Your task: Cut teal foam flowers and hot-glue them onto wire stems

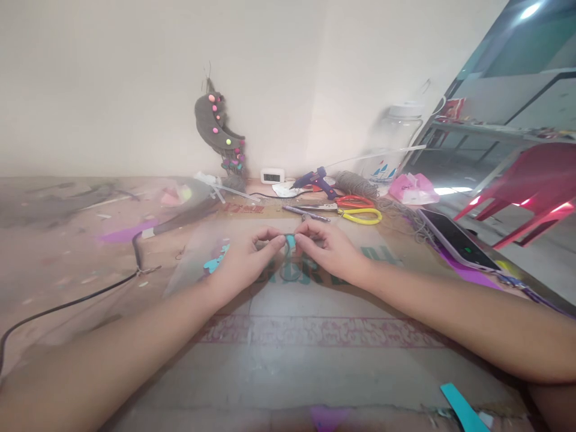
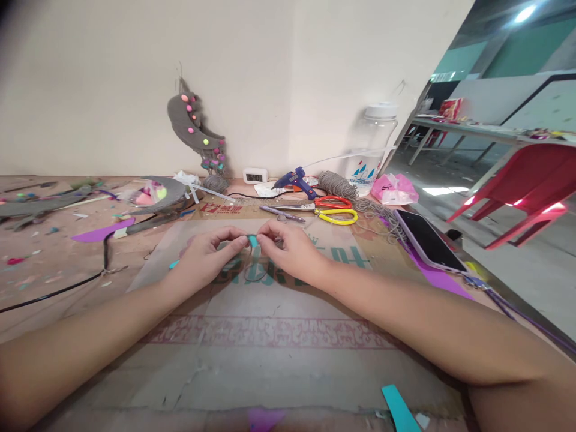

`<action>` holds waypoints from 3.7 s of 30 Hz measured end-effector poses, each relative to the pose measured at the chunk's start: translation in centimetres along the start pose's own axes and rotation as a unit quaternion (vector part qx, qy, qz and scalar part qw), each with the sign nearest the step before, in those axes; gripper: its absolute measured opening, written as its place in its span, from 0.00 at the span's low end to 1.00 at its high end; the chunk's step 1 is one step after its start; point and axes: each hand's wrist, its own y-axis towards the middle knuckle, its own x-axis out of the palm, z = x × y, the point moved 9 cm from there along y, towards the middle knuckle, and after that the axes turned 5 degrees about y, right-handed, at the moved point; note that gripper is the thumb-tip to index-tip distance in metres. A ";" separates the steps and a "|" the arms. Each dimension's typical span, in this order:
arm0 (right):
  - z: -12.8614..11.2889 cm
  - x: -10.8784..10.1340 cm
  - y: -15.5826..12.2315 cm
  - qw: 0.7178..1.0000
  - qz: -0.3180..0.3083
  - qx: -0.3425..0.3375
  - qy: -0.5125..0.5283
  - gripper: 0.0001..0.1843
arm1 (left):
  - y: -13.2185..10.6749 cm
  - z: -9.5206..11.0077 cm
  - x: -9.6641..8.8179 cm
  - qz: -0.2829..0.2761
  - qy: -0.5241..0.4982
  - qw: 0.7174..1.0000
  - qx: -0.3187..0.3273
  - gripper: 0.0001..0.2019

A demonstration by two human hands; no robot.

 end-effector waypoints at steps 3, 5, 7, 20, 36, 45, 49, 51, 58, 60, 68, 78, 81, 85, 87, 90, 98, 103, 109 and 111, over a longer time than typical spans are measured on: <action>0.1 -0.2 0.0 1.000 0.009 0.011 0.006 0.07 | 0.3 0.0 0.0 0.009 -0.026 0.999 0.023 0.14; 0.0 -0.1 0.0 1.000 0.004 0.013 0.003 0.07 | 0.4 0.1 -0.2 0.021 -0.031 0.999 0.037 0.13; 0.0 0.0 0.0 1.000 -0.004 0.011 -0.001 0.07 | 0.4 0.1 -0.3 0.029 -0.019 0.999 0.040 0.11; 0.0 0.1 0.0 1.000 -0.005 0.000 -0.006 0.09 | 0.1 0.8 -0.3 0.029 -0.016 0.998 0.058 0.08; -1.9 -1.7 -0.9 0.994 0.044 -0.088 -0.042 0.15 | 1.5 -3.2 -1.2 0.092 -0.186 0.978 -0.024 0.12; -1.8 2.1 -1.1 0.980 -0.160 -0.071 -0.096 0.13 | 1.6 -3.3 -1.2 0.101 -0.309 0.946 -0.024 0.11; 1.9 -1.2 0.8 0.996 -0.049 0.068 0.025 0.16 | 1.8 -4.0 -1.1 0.102 -0.316 0.941 -0.056 0.12; 2.9 -2.3 1.3 0.993 -0.018 0.088 0.071 0.17 | 1.8 -4.3 -0.8 0.095 -0.320 0.940 -0.069 0.12; 1.0 -4.1 1.6 0.994 -0.074 0.047 0.063 0.23 | 1.7 -4.6 -0.9 0.106 -0.323 0.937 -0.076 0.10; 0.7 -3.0 0.7 0.983 -0.173 0.052 0.027 0.22 | 1.7 -4.7 -0.9 0.109 -0.326 0.936 -0.078 0.10; -2.2 2.7 -3.6 0.937 -0.320 -0.065 -0.125 0.37 | 1.7 -4.3 -1.1 0.116 -0.310 0.940 -0.078 0.09; -4.3 2.0 -3.6 0.961 -0.259 -0.057 -0.077 0.32 | 1.7 -4.0 -1.1 0.109 -0.286 0.950 -0.069 0.10; -5.5 4.7 -6.4 0.892 -0.441 -0.101 -0.004 0.18 | 1.7 -4.2 -1.0 0.105 -0.288 0.949 -0.073 0.10; -5.1 3.7 -5.3 0.926 -0.373 -0.054 0.001 0.18 | 1.6 -3.7 -0.9 0.093 -0.261 0.959 -0.059 0.11; -4.2 2.1 -3.6 0.965 -0.249 -0.049 -0.064 0.21 | 1.5 -2.9 -0.8 0.081 -0.229 0.969 -0.041 0.12; -3.3 3.6 -4.2 0.958 -0.287 -0.012 -0.012 0.15 | 1.1 -2.1 -0.6 0.061 -0.185 0.980 -0.026 0.12; -1.9 -0.5 -2.4 1.000 0.013 0.007 -0.010 0.11 | 0.7 -1.3 0.5 0.000 -0.129 0.992 0.004 0.09; 0.9 -0.4 -1.1 0.996 0.006 0.074 0.057 0.22 | 0.5 -0.6 0.7 -0.012 -0.099 0.995 0.026 0.10; 0.5 -0.1 -1.3 0.995 -0.005 0.078 0.066 0.11 | 0.4 -0.3 1.2 -0.037 -0.100 0.994 0.027 0.12; 0.2 -0.2 -1.3 0.996 -0.002 0.075 0.053 0.11 | 0.3 -0.3 1.4 -0.050 -0.099 0.994 0.026 0.13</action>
